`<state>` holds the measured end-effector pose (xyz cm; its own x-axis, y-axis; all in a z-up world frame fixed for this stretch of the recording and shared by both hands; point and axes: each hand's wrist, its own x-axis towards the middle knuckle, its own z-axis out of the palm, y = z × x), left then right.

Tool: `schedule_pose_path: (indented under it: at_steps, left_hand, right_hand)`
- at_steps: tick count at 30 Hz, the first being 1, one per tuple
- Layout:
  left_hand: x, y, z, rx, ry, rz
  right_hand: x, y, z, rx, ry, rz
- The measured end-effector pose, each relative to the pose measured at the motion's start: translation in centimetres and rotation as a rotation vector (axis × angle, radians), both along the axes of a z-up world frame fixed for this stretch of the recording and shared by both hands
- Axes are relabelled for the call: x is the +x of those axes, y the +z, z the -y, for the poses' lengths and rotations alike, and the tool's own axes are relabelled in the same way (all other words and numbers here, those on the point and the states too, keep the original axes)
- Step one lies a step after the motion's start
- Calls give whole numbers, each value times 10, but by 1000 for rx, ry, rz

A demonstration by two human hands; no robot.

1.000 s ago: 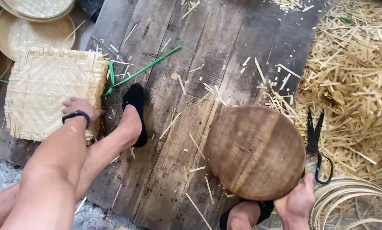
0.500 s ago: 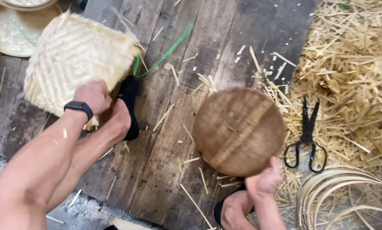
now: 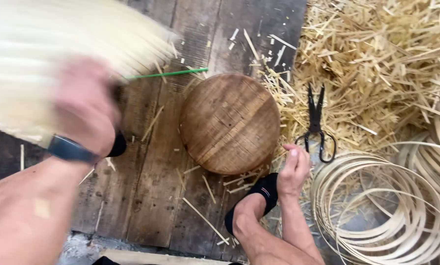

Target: The person repeatedly places a circular wooden mold on a woven bamboo mat, then uses shears to trim the excess matting around the mold's edge. The person flips the mold, trims the underside, and repeats the process with multiple mats.

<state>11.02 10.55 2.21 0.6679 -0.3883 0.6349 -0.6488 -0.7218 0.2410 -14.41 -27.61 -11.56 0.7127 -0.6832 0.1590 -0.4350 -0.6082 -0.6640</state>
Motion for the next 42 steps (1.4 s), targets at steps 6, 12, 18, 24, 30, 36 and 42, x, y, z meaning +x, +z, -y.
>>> schedule_pose_path:
  at_steps: [6, 12, 18, 24, 30, 36, 42]
  left_hand:
    - [-149, -109, 73, 427, -617, -618]
    - [-116, -73, 78, 115, -561, -636]
    - [-25, -127, 68, -359, 362, -1389]
    - [-17, -111, 76, -372, 337, -1357]
    - [-22, -117, 75, -267, 316, -1194]
    - [-124, -33, 122, -430, -113, -720]
    - [-168, -34, 150, -216, -490, -540]
  right_hand:
    - [38, 77, 1, 1305, -4, 189]
    - [27, 16, 7, 970, -103, -126]
    - [25, 14, -2, 728, -170, -202]
    - [28, 24, -8, 482, -148, -205]
    - [66, 43, -62, -514, 635, -127]
    - [65, 34, -71, -669, 707, -187]
    - [69, 39, -78, -618, 710, -254]
